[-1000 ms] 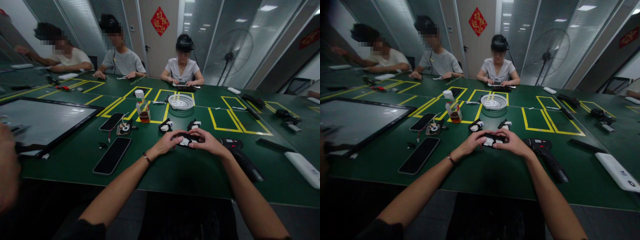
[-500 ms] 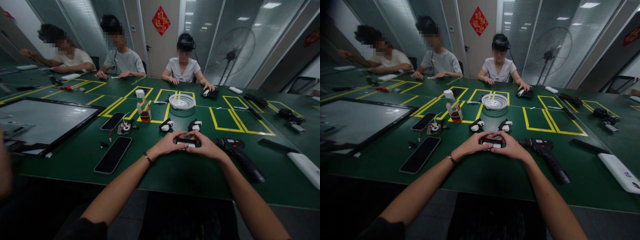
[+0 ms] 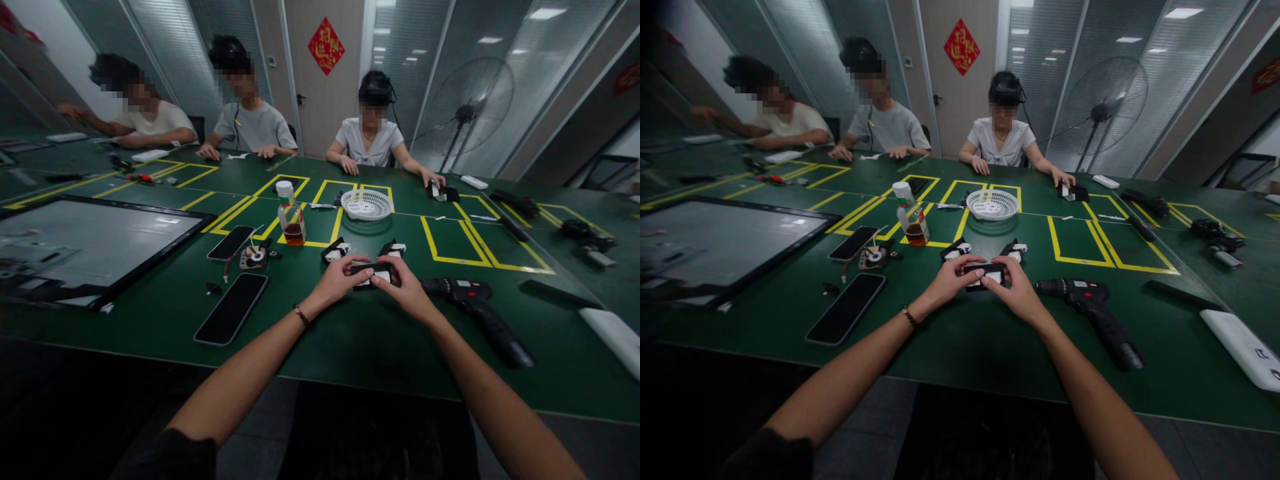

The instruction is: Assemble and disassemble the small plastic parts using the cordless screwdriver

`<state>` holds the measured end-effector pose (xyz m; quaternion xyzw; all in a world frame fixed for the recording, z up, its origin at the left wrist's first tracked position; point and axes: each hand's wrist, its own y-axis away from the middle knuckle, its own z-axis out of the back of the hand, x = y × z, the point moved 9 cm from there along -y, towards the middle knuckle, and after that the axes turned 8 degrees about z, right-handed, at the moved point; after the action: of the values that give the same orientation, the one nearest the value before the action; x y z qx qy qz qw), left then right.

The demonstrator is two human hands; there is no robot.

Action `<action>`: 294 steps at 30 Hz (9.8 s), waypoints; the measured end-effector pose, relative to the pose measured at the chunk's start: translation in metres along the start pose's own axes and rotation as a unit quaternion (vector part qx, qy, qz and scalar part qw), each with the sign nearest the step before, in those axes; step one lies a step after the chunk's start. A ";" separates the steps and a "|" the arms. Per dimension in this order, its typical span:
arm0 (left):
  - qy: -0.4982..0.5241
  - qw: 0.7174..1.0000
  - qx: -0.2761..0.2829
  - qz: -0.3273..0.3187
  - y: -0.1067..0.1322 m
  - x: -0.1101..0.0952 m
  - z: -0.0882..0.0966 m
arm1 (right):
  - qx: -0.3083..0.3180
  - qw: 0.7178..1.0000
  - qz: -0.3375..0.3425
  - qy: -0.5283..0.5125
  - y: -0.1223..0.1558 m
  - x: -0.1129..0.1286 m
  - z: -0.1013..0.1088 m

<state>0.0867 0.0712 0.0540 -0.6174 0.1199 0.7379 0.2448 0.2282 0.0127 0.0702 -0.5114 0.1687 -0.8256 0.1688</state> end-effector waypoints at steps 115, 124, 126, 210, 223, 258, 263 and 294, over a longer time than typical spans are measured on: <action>-0.157 0.969 -0.180 0.057 0.005 0.019 0.027 | -0.061 0.868 -0.292 -0.396 0.167 -0.032 0.053; -0.188 0.968 -0.151 0.071 0.005 0.023 0.018 | -0.062 0.868 -0.291 -0.399 0.167 -0.034 0.053; -0.195 0.967 -0.149 0.073 0.005 0.022 0.016 | -0.064 0.865 -0.295 -0.400 0.167 -0.034 0.052; -0.191 0.966 -0.149 0.088 0.005 0.034 0.012 | -0.060 0.864 -0.284 -0.411 0.163 -0.032 0.054; -0.244 0.956 -0.138 0.086 0.008 0.022 0.004 | -0.053 0.865 -0.291 -0.406 0.161 -0.030 0.051; -0.398 0.895 -0.179 0.088 0.016 0.002 0.006 | -0.057 0.862 -0.314 -0.395 0.168 -0.037 0.050; -0.393 0.898 -0.179 0.090 0.016 0.003 0.006 | -0.056 0.857 -0.320 -0.400 0.169 -0.040 0.049; -0.376 0.905 -0.174 0.095 0.010 0.009 0.004 | -0.066 0.868 -0.301 -0.389 0.162 -0.036 0.052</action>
<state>0.0774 0.0658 0.0451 -0.3130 -0.0530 0.9441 0.0893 0.3078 -0.1205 -0.0095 -0.8274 -0.0186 -0.5569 -0.0706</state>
